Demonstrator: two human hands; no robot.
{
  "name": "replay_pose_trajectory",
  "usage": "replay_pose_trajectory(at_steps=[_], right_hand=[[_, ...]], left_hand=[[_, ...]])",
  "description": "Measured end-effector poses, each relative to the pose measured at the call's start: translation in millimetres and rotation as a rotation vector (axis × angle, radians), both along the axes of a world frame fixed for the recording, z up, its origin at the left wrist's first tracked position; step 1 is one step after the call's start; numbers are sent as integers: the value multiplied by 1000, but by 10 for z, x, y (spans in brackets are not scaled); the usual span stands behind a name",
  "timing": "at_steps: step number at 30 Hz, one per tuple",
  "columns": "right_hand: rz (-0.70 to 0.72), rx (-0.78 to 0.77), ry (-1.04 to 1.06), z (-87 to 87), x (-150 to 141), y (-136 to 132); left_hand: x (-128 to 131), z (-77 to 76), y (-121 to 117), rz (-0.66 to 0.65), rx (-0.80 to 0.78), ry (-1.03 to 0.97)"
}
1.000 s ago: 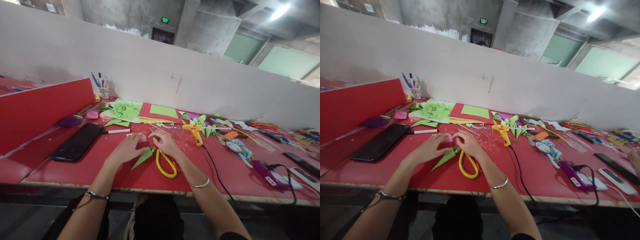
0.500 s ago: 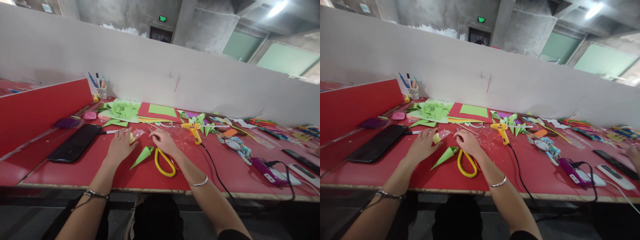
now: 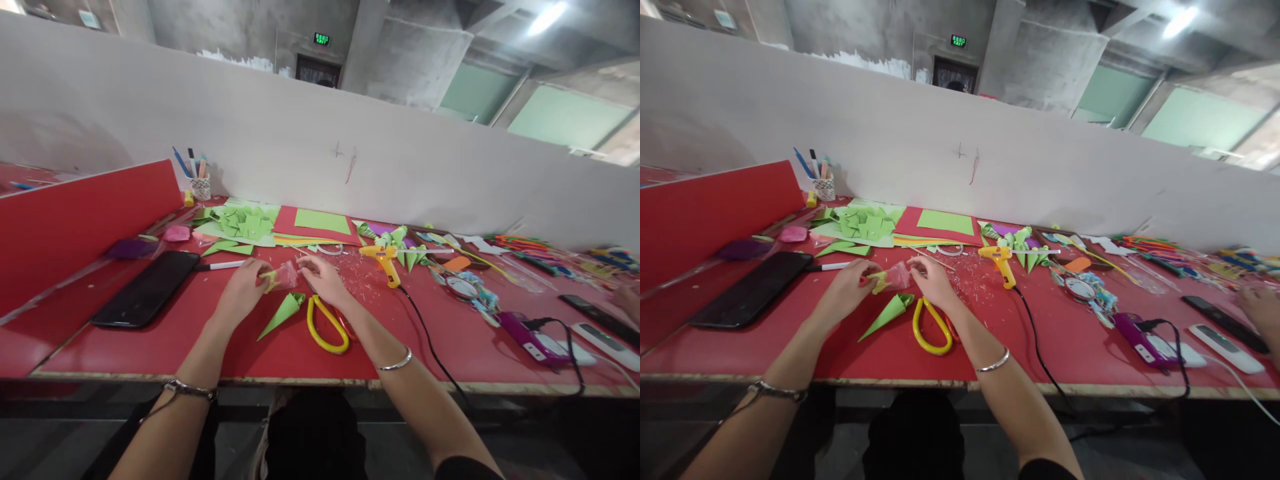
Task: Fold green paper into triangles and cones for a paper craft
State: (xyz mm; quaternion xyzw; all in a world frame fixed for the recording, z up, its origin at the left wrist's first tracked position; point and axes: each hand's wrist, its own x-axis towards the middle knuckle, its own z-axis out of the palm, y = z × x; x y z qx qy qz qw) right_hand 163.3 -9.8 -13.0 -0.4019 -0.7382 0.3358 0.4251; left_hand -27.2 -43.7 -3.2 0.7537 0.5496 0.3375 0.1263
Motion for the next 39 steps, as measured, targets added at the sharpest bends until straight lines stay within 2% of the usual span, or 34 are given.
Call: replay_pose_trajectory(at_steps=[5, 9, 16, 21, 25, 28, 30, 34, 39], right_hand=[[-27, 3, -11, 23, -14, -14], [-24, -24, 83, 68, -11, -26], [78, -108, 241, 101, -28, -57], [175, -198, 376, 86, -66, -94], [297, -214, 395, 95, -84, -121], [404, -339, 487, 90, -116, -141], [378, -421, 516, 80, -142, -158], [306, -460, 526, 83, -179, -192], [310, -500, 664, 118, -189, -190]], left_hand=[[22, 35, 2, -17, 4, -154], [55, 105, -29, -18, -25, -291], [93, 146, -44, 3, -55, -446], [99, 136, -62, -31, -79, -353], [108, 180, -102, 31, 22, -218], [121, 201, -124, 46, 102, -166], [126, 203, -130, 56, 135, -168], [136, 199, -134, 27, 127, -247], [169, 213, -150, -128, -87, -403]])
